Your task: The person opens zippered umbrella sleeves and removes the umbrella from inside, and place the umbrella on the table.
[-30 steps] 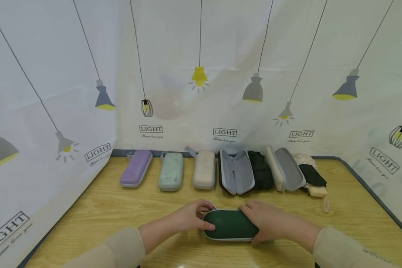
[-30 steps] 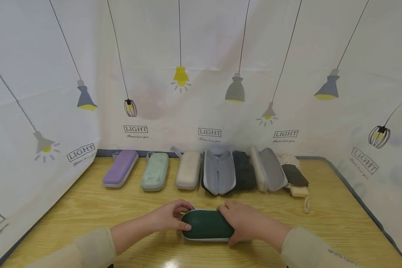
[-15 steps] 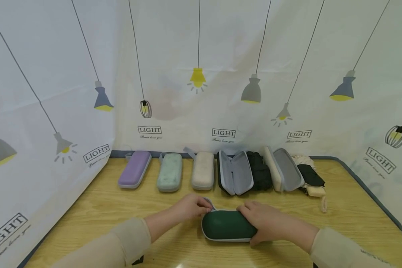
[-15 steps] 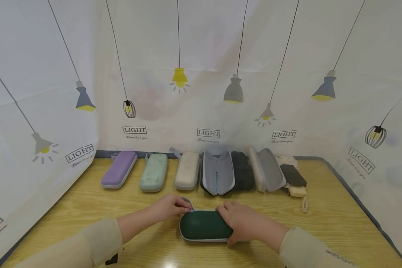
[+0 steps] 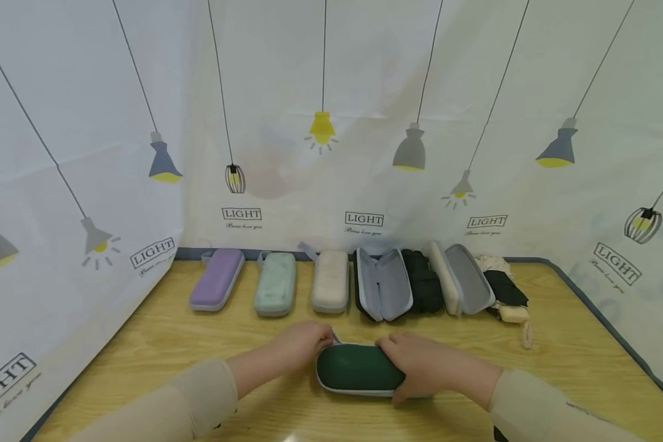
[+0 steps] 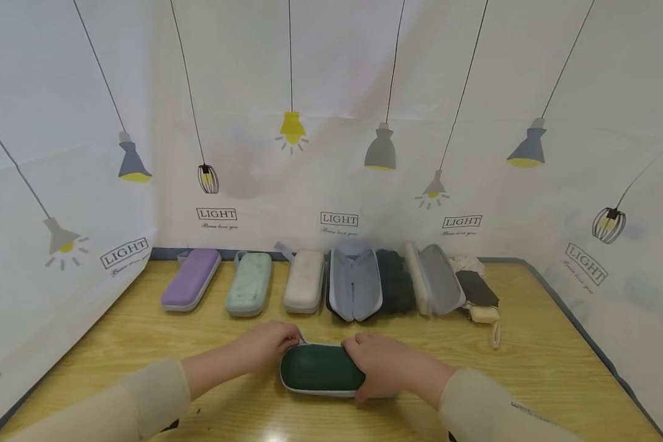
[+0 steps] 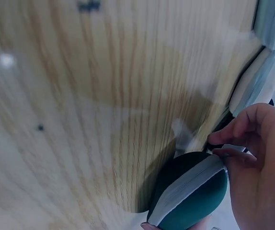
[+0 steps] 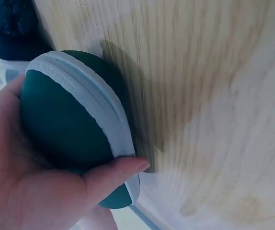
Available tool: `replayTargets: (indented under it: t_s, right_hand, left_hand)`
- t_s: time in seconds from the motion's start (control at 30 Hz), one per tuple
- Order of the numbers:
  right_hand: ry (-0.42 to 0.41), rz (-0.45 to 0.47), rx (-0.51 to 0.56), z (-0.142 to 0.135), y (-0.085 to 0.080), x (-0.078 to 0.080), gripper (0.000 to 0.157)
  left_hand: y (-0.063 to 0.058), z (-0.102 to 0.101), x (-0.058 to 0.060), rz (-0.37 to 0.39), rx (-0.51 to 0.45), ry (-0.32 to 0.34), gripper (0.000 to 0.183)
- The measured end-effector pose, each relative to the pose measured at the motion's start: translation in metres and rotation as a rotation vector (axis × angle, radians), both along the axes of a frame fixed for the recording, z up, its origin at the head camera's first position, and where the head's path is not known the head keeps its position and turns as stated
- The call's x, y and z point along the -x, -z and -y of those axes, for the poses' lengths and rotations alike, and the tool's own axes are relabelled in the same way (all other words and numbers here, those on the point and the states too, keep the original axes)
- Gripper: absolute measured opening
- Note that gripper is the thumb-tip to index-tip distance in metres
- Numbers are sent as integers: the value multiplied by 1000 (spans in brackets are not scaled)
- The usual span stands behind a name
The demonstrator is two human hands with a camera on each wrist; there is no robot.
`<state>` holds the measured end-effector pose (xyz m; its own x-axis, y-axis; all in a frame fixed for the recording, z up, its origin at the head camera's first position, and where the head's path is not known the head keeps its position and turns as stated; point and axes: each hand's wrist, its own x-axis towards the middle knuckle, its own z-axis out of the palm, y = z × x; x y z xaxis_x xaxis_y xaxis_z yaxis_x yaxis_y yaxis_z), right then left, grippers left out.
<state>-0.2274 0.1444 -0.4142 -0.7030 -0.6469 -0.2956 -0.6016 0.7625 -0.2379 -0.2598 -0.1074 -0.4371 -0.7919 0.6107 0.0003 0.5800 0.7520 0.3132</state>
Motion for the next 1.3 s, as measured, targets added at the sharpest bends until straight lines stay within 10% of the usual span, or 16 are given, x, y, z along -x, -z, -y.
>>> replayTargets:
  t_s: [0.57,0.8,1.3]
  right_hand:
    - [5,-34,-88,34,0,14,88]
    - [106,112,-57,29,-1,23,81]
    - [162,62,-117,42,-1,15,77]
  left_hand:
    - [-5,40,-8,-151,152,-1,11]
    - [-4,54,-16,-196,162,63,20]
    - [-10,14,-54,-106,206,108,15]
